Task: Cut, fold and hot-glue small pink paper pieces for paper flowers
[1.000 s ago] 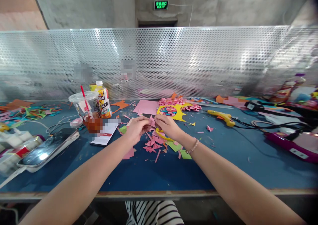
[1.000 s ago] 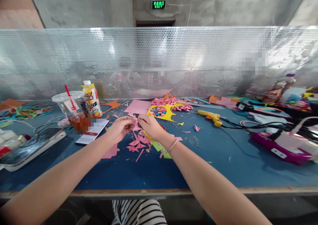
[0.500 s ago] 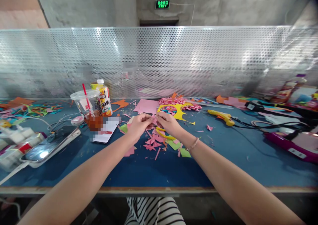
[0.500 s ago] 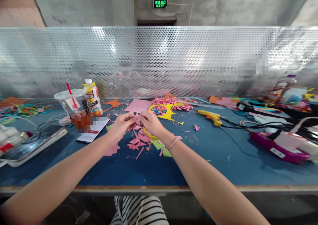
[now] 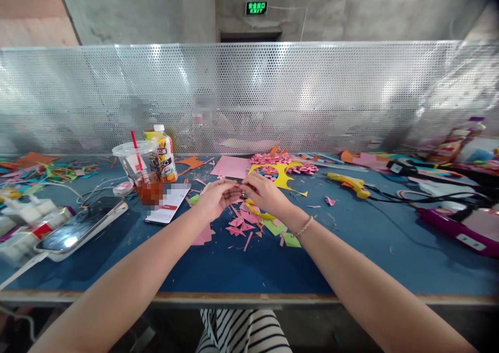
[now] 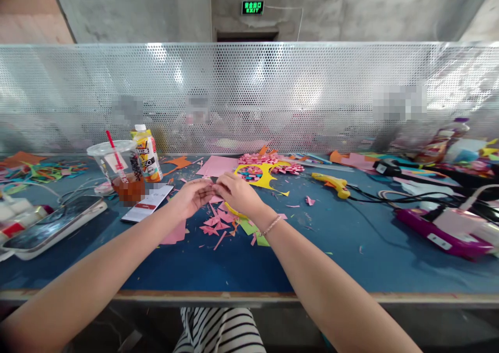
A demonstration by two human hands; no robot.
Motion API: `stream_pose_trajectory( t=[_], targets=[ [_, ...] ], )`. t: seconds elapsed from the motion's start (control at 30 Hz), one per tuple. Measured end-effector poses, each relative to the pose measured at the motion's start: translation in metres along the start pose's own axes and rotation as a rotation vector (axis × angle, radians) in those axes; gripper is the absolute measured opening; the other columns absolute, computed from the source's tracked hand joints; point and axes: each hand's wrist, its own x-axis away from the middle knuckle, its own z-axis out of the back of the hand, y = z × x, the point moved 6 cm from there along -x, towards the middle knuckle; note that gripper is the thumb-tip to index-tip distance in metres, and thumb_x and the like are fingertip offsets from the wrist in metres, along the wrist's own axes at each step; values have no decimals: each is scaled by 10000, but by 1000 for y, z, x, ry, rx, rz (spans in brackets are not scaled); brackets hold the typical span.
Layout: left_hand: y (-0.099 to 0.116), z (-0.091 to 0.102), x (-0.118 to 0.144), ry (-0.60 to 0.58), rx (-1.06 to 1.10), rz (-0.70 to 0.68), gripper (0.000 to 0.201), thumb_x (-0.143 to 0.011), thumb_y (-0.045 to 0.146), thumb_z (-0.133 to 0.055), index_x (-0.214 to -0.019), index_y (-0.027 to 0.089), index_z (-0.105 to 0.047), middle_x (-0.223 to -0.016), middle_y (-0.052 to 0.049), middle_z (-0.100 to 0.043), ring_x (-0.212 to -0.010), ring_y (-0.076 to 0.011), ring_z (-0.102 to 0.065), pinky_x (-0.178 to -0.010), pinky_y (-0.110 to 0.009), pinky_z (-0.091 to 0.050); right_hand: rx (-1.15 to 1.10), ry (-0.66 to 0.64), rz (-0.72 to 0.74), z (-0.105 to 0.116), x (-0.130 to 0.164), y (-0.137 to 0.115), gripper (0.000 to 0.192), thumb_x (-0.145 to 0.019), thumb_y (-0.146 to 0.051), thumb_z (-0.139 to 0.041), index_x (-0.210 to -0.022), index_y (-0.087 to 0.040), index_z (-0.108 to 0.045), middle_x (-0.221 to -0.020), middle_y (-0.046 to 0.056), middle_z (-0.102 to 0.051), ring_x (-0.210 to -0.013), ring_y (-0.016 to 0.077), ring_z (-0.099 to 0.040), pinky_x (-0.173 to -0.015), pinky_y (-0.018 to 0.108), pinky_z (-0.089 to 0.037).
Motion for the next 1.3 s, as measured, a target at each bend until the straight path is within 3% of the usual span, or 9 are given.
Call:
stream_pose_trajectory(
  t=[0.17,0.33,0.47,0.67,0.93,1.07,1.3],
  targets=[
    [3,1,0,33,-171,-58,156,-624,20,-573,-721,137,-537,-590,16,-568,-522,-80,-562,-582,-232,-487,-115,105,-178,-1,-1,17,107,-836,-249,-433,-833,-179,-514,-782,34,-540,-740,142,-505,-698,282,-407],
    [5,1,0,75,-448,-140,205,-624,69,-587,-774,170,-489,-646,15,-567,-544,-107,-567,-542,-257,-478,-350,-14,-333,-18,-1,27,83,-757,-239,-515,-766,-171,-561,-712,15,-583,-637,121,-546,-607,254,-435],
    [2,5,-5,96,-515,-211,285,-612,82,-616,-840,174,-473,-641,19,-569,-510,-93,-552,-516,-227,-438,-509,-47,-428,-24,1,31,104,-723,-271,-556,-716,-167,-549,-628,3,-577,-564,114,-552,-546,244,-439],
    [1,14,-9,137,-421,-198,283,-567,126,-692,-806,140,-540,-691,-23,-600,-598,-107,-580,-588,-243,-451,-467,-10,-428,-22,3,32,107,-696,-263,-565,-675,-179,-502,-582,-17,-558,-529,107,-544,-504,228,-426],
    [2,0,-1,40,-312,-136,146,-597,133,-672,-694,132,-564,-651,1,-584,-597,-93,-567,-644,-260,-469,-322,-36,-399,-25,5,35,113,-726,-262,-533,-655,-177,-516,-583,6,-592,-531,114,-543,-496,228,-399],
    [1,-3,2,34,-311,-126,137,-603,145,-671,-702,127,-578,-681,-17,-602,-620,-99,-577,-680,-275,-479,-160,29,-332,-15,3,30,110,-737,-246,-517,-655,-174,-533,-607,-1,-577,-549,104,-512,-529,231,-396],
    [2,8,-3,109,-389,-145,140,-566,117,-641,-704,134,-624,-646,-17,-601,-583,-98,-556,-600,-240,-442,-379,-28,-376,-18,1,24,109,-711,-257,-567,-742,-155,-588,-697,27,-620,-635,121,-569,-601,248,-448]
  ],
)
